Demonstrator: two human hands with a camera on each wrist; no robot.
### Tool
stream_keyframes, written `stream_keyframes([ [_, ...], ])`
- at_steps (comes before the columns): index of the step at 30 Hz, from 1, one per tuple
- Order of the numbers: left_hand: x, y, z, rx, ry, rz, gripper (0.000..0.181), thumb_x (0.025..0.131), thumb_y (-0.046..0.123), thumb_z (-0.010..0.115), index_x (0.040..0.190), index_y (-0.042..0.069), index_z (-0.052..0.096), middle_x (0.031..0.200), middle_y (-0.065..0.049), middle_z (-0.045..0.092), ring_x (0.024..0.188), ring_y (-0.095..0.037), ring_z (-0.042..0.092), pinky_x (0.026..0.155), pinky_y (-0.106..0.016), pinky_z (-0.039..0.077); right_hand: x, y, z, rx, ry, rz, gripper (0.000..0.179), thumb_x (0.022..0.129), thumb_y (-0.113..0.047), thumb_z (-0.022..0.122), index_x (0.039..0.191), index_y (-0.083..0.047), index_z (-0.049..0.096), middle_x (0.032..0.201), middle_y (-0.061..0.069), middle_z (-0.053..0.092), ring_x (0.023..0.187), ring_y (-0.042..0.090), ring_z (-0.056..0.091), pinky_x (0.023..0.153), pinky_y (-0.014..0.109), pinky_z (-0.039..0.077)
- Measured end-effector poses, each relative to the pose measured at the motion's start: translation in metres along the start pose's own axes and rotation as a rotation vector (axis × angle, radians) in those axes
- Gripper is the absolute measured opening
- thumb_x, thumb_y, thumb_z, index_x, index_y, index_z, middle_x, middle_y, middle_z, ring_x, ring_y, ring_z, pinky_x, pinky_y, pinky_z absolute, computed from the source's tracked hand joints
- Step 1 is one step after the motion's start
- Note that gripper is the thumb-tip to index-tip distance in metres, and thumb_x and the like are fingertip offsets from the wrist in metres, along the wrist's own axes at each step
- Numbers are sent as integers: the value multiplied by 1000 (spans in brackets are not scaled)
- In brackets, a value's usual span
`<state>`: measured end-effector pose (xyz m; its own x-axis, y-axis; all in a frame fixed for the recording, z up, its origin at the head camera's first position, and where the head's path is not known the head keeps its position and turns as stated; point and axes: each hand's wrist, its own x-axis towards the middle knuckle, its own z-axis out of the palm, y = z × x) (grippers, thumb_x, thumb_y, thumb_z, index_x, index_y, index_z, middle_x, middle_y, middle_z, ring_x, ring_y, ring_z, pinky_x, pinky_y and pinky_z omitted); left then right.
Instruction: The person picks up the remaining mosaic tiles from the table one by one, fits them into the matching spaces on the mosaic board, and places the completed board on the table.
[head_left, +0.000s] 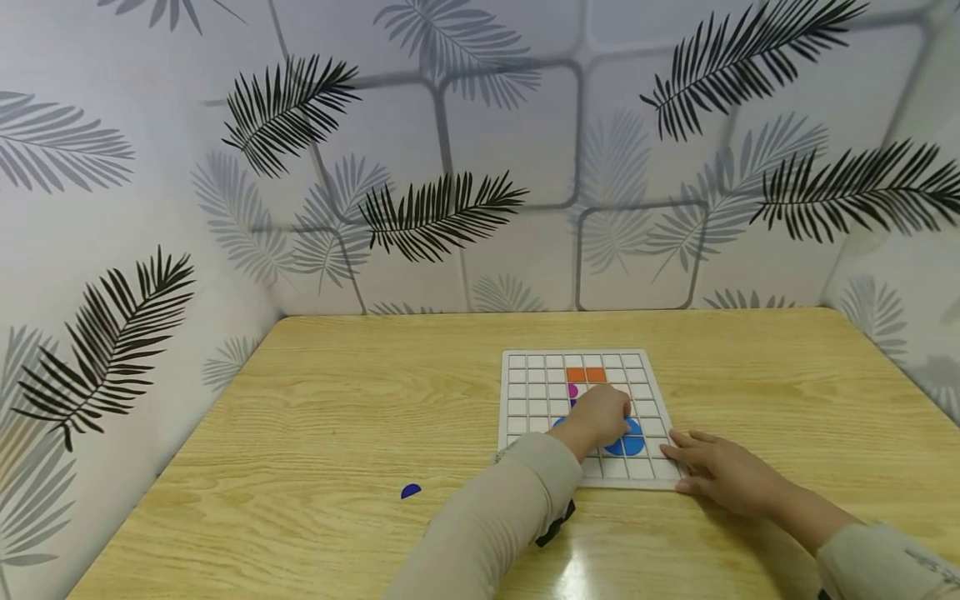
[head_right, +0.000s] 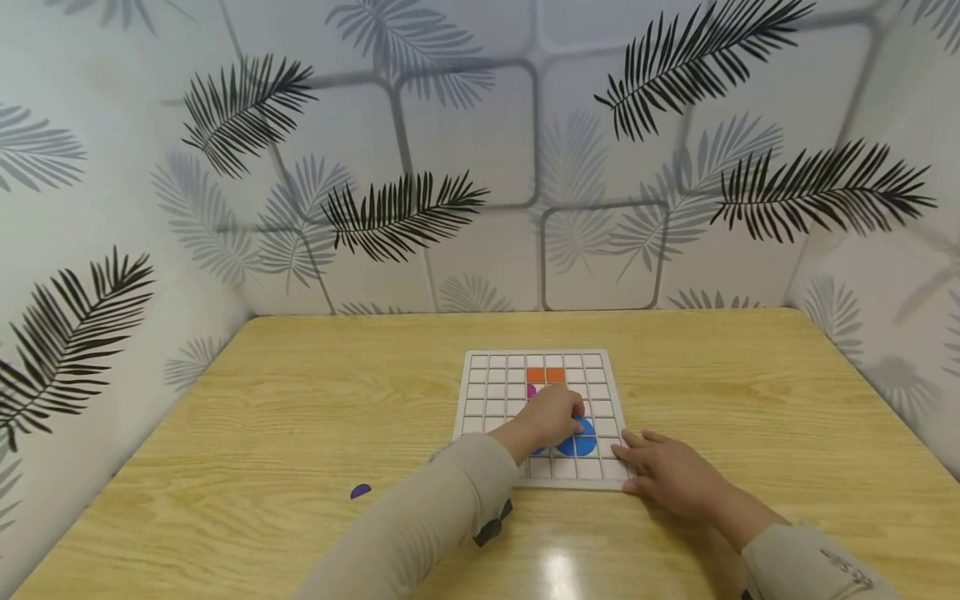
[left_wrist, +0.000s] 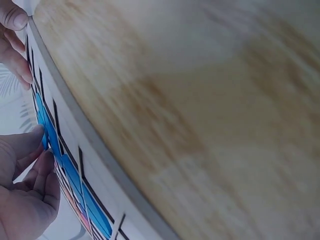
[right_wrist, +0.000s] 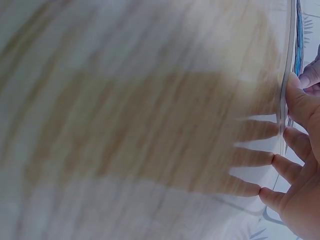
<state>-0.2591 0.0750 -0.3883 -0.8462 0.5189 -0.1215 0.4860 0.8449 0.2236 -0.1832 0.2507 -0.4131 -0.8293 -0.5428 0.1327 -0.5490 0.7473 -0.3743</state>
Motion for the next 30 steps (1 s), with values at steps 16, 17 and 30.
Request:
stream_keyframes([
  [16,-3,2,6,82,34,92,21,84,13,54,102,18,64,94,6,56,90,-4,49,79,-14,36,-3,-1,-1,0,8,2,47,77,-27,62,114,1,55,121,24,44,109,45,37,84,53,32],
  [17,-3,2,6,85,38,91,21,84,13,54,102,17,64,94,6,56,90,-4,49,78,-14,37,-3,-1,-1,-2,10,2,47,77,-27,63,114,1,55,121,24,44,108,45,38,84,53,32],
  [30,-6,-3,1,-8,54,85,20,83,17,56,103,16,62,93,6,56,85,-4,50,71,-15,39,-2,-1,-1,-21,6,-5,46,77,-26,62,113,2,55,119,25,45,107,46,38,82,54,33],
])
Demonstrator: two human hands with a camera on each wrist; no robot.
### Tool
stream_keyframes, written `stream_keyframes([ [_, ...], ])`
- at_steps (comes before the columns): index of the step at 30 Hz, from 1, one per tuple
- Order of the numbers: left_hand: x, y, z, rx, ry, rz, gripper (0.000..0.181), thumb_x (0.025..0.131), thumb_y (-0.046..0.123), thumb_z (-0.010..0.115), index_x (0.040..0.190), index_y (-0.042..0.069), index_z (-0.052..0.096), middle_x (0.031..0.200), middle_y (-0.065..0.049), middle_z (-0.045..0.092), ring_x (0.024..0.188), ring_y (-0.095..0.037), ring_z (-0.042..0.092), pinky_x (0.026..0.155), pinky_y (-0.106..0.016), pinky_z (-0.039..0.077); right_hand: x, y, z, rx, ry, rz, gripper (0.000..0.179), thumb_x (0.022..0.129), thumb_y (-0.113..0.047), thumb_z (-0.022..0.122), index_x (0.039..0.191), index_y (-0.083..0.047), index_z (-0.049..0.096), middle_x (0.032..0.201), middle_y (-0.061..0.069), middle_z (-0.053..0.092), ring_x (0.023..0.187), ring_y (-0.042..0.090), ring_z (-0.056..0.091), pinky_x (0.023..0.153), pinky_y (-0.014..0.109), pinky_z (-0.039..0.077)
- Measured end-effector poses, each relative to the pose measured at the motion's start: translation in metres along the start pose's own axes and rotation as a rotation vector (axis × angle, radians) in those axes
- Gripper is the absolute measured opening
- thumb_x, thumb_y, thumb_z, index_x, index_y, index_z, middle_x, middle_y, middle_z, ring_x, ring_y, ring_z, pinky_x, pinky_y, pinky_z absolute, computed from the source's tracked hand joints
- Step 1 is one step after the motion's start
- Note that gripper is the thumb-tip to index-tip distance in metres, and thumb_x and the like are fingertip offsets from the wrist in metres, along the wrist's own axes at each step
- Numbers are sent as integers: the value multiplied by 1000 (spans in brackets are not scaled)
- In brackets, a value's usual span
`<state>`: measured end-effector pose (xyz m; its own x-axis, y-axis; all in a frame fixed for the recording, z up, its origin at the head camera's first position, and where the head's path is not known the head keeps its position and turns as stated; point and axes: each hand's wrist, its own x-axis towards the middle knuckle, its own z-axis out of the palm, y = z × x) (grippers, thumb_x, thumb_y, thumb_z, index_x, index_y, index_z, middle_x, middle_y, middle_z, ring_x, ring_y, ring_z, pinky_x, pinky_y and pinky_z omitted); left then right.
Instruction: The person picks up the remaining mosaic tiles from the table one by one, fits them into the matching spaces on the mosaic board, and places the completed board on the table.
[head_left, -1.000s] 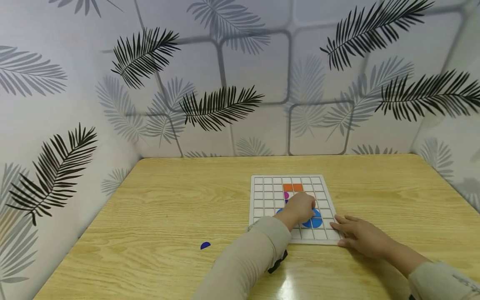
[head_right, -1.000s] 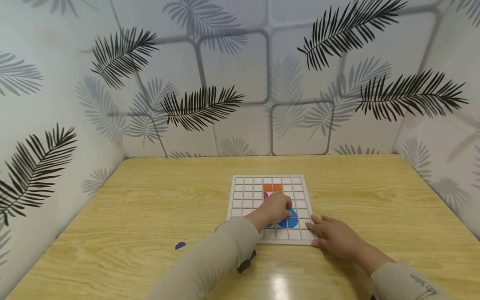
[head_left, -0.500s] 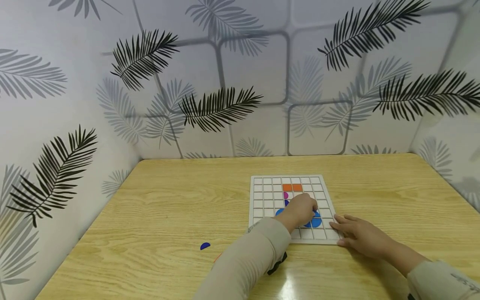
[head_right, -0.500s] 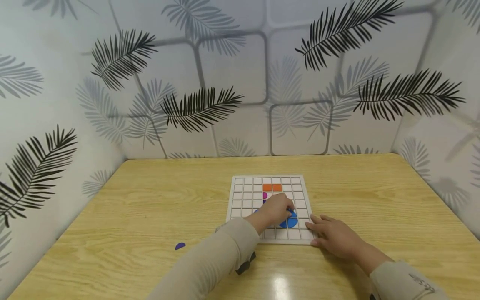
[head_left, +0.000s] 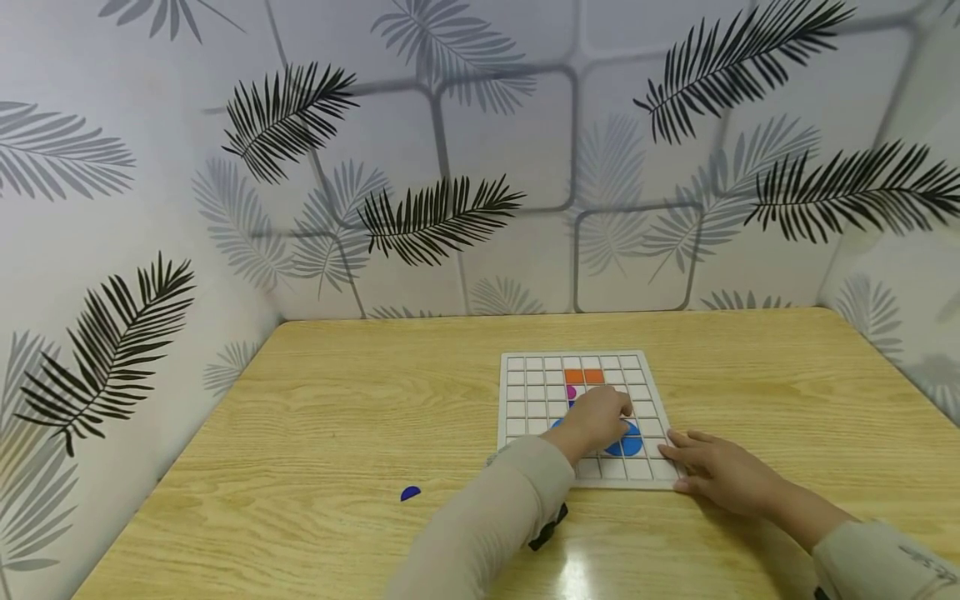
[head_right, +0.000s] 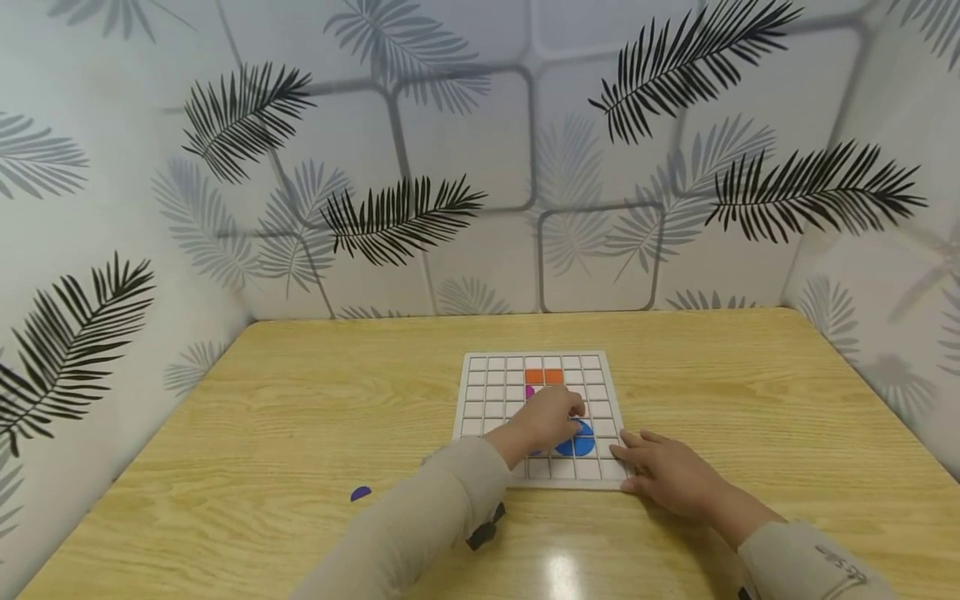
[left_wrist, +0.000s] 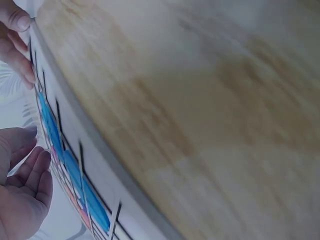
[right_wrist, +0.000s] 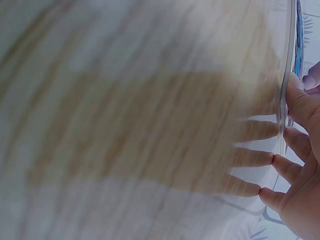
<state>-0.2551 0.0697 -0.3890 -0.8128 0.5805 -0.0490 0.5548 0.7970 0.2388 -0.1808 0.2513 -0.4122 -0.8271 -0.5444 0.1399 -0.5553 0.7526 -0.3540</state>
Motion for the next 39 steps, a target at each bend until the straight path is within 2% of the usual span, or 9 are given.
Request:
stream_keyframes([
  [6,-10,-4,-9,-69,1,11,22,83,20,58,104,14,61,91,6,56,81,-4,49,69,-14,39,1,-2,0,18,-25,23,48,78,-28,61,115,1,54,121,25,43,108,47,37,83,55,32],
  [14,-27,-11,-21,-178,0,46,23,82,20,59,104,12,60,99,5,58,91,-6,51,74,-15,39,2,0,-1,16,-24,43,47,78,-27,61,115,0,54,122,24,43,109,47,36,83,56,31],
  [18,-36,-17,-28,-219,17,70,21,81,17,61,101,10,61,97,3,60,87,-5,53,72,-14,40,3,1,0,30,-38,45,47,79,-29,60,115,0,54,122,25,42,109,48,35,83,57,30],
  [30,-77,-33,-45,-345,-7,72,21,80,14,62,99,6,61,90,1,59,76,-3,52,68,-14,40,2,-2,1,22,-41,49,48,79,-29,60,116,0,54,123,24,42,109,47,36,84,55,31],
  [39,-101,-46,-52,-388,-8,118,17,79,13,63,95,6,62,91,0,60,75,-3,54,66,-14,42,2,0,2,18,-32,44,48,78,-31,60,115,0,54,122,24,43,109,48,36,83,56,30],
])
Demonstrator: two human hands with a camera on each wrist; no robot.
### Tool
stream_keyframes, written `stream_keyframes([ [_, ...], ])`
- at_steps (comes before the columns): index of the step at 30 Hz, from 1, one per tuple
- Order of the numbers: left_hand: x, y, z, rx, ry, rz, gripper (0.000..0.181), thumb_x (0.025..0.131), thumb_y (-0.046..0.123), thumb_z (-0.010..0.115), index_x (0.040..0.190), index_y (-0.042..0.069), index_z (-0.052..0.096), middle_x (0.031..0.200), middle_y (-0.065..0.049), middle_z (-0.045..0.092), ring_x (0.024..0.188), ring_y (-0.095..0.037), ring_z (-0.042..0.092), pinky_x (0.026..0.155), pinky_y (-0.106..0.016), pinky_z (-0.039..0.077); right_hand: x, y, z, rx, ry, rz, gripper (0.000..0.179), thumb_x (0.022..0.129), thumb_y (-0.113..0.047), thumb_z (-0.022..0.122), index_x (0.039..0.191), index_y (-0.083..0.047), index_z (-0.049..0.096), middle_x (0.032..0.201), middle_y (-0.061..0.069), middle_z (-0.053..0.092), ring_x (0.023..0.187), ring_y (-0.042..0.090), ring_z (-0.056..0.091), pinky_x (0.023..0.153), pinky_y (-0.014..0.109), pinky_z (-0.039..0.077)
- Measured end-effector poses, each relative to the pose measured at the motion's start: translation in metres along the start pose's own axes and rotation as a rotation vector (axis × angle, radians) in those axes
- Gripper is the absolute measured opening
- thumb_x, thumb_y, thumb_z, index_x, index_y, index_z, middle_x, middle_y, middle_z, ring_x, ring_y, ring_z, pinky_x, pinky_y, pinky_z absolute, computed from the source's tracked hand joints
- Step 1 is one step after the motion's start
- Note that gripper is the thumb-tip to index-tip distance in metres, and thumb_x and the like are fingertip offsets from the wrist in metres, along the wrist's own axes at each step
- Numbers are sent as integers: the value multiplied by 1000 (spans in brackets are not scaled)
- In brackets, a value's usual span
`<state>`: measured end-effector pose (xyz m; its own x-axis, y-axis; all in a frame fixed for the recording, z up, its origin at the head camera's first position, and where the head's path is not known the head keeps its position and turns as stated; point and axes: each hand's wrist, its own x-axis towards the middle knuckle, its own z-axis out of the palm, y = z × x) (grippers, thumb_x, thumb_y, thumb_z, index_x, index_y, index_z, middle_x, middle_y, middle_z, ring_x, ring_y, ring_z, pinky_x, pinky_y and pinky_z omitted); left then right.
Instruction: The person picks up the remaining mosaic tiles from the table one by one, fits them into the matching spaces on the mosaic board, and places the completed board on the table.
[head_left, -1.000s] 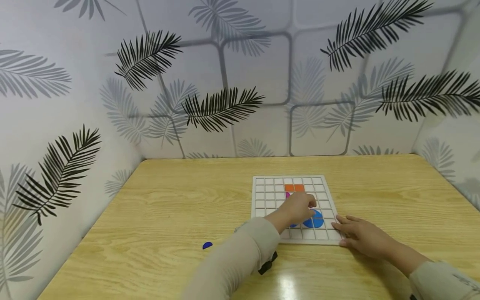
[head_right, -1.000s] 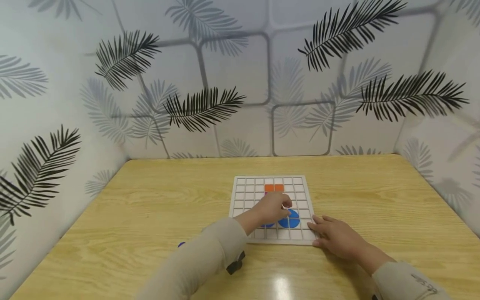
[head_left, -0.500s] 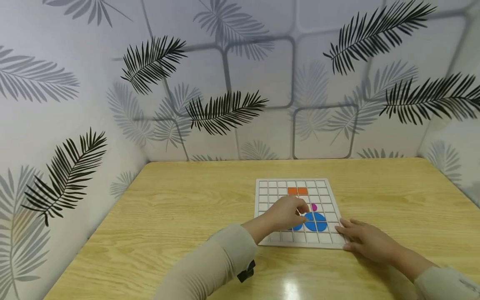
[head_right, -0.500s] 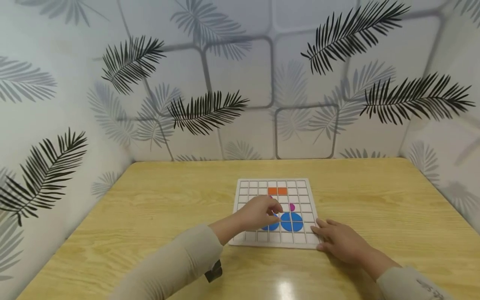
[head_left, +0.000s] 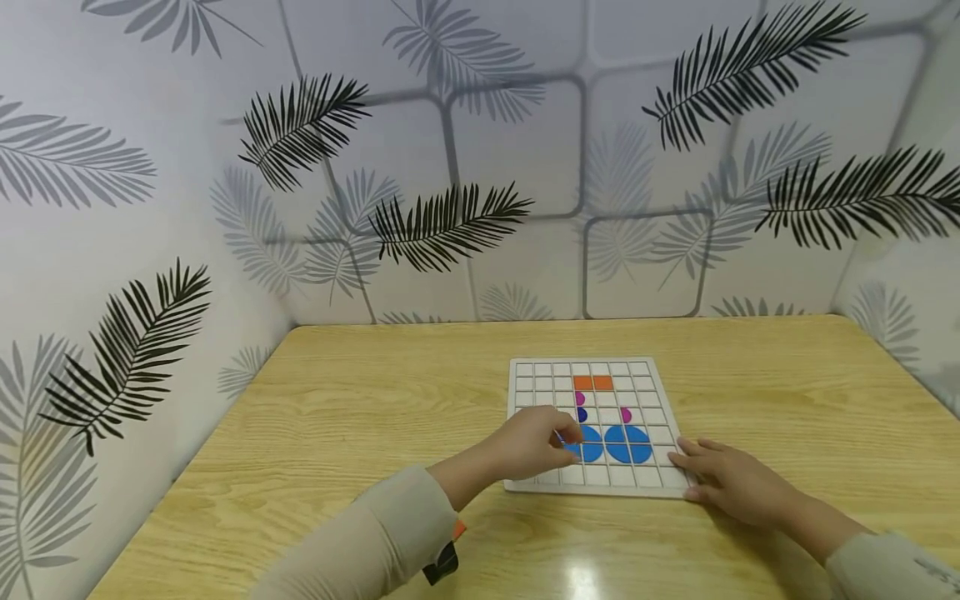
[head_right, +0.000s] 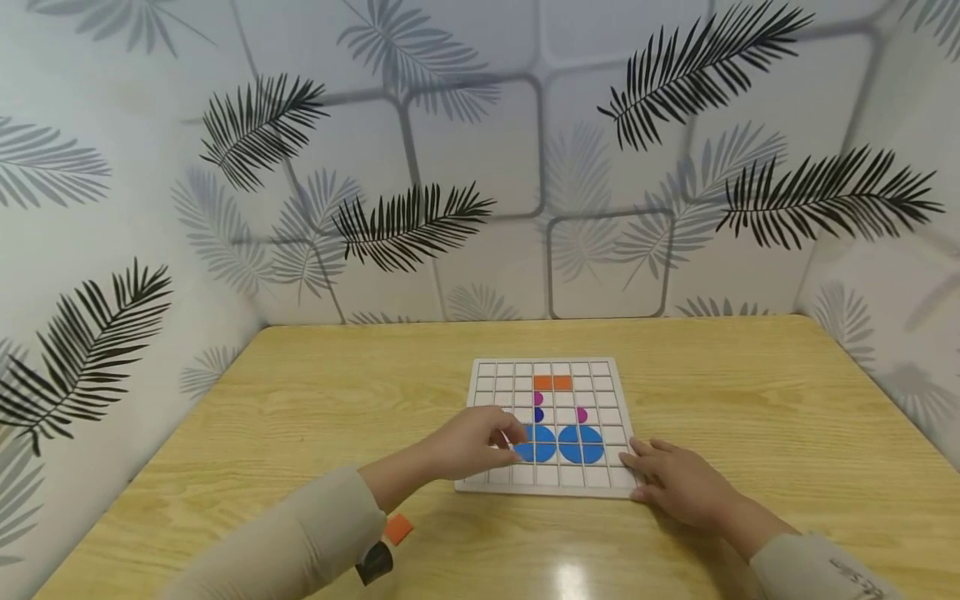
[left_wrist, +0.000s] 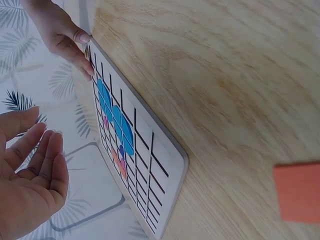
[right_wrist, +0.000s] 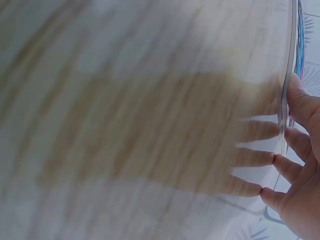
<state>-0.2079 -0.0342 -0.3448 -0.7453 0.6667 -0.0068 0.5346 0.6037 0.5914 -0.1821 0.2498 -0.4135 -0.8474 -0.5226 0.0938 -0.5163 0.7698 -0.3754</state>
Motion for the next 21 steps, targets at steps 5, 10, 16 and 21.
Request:
stream_keyframes([
  [5,-16,-8,-8,-37,-7,-15,19,78,11,63,95,4,61,92,-4,59,75,-4,55,67,-15,42,0,1,0,7,-6,16,50,79,-33,58,117,-1,53,124,23,41,110,46,35,85,56,30],
  [10,-34,-16,-16,-46,4,-59,20,79,11,62,97,4,60,91,-4,59,76,-7,54,66,-19,43,-1,1,0,3,-5,16,50,79,-33,58,117,-1,53,124,22,41,111,46,35,85,55,30],
  [16,-53,-30,-23,-63,35,-79,20,78,10,62,97,3,59,91,-3,58,78,-11,54,65,-22,43,-1,1,1,3,8,11,49,79,-33,59,116,-1,54,123,23,42,110,46,36,84,55,30],
  [21,-68,-44,-27,-76,46,-87,22,79,10,62,99,1,58,96,-8,57,83,-18,54,69,-27,43,-1,0,1,-2,7,7,49,78,-32,60,115,-1,54,122,23,43,109,46,36,84,56,30],
])
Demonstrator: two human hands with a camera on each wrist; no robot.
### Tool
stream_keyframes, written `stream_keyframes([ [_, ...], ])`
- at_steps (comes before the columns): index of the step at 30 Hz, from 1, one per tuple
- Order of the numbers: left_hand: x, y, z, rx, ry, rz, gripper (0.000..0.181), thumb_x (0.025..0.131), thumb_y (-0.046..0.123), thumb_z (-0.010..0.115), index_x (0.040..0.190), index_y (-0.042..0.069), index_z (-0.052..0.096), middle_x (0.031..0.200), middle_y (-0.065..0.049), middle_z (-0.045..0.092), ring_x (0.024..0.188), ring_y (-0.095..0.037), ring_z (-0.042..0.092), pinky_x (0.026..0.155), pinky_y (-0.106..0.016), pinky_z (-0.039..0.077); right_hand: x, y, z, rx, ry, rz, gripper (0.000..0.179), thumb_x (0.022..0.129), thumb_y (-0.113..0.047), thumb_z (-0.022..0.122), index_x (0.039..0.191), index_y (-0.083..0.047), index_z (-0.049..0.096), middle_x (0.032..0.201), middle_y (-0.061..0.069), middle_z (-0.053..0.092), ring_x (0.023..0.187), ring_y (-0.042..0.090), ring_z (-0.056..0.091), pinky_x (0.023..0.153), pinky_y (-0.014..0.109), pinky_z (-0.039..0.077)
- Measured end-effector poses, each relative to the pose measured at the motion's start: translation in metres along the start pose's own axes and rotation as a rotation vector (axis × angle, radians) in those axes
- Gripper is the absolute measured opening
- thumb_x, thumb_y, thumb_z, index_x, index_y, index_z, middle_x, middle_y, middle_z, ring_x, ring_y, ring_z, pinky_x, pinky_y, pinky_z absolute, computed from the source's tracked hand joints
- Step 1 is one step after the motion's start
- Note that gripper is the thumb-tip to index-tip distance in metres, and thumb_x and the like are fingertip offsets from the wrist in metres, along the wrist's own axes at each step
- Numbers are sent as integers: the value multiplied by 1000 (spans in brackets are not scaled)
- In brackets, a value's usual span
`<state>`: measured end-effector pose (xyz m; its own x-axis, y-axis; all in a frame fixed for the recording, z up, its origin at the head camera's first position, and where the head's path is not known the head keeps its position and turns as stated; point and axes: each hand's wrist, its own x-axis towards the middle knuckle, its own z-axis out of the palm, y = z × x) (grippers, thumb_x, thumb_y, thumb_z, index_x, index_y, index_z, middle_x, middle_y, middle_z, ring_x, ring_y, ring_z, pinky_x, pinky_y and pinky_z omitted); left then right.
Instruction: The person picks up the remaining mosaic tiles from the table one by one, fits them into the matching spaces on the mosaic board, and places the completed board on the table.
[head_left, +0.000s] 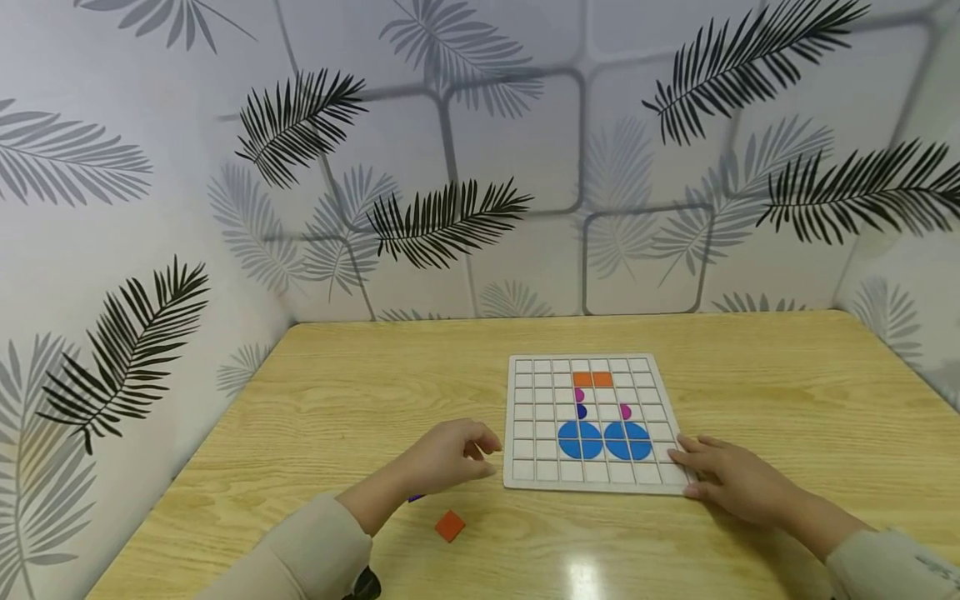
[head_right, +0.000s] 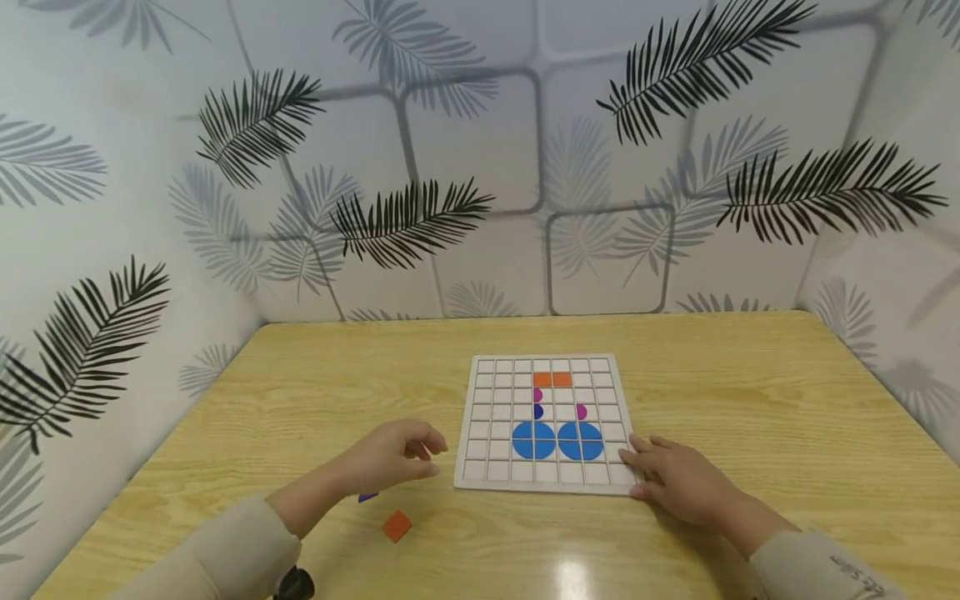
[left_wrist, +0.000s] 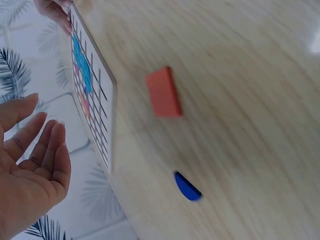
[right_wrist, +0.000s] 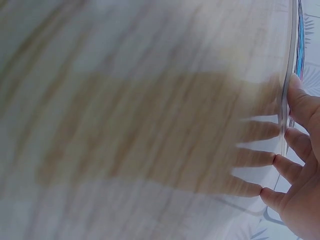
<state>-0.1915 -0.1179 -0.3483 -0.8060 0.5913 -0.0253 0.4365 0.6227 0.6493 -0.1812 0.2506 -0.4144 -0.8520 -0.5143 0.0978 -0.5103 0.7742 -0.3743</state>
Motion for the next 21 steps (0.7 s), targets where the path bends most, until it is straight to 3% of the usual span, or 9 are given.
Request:
stream_keyframes([
  [7,-17,-23,-10,-10,6,-54,22,80,10,61,100,1,57,98,-9,56,87,-21,53,75,-34,42,1,0,-1,-8,-2,2,48,78,-30,60,115,-1,54,122,24,43,109,47,36,84,56,30],
  [13,-33,-41,-15,-26,19,-158,23,79,11,61,99,1,57,98,-7,56,87,-21,51,74,-36,41,1,-1,-1,1,-3,2,48,79,-32,59,115,-1,54,122,24,43,109,47,36,84,56,30],
  [21,-48,-55,-13,6,98,-261,22,74,11,66,94,3,59,93,-5,55,88,-23,49,76,-39,39,1,-1,0,-10,11,-25,48,78,-31,60,114,0,55,120,24,44,107,47,37,83,55,31],
])
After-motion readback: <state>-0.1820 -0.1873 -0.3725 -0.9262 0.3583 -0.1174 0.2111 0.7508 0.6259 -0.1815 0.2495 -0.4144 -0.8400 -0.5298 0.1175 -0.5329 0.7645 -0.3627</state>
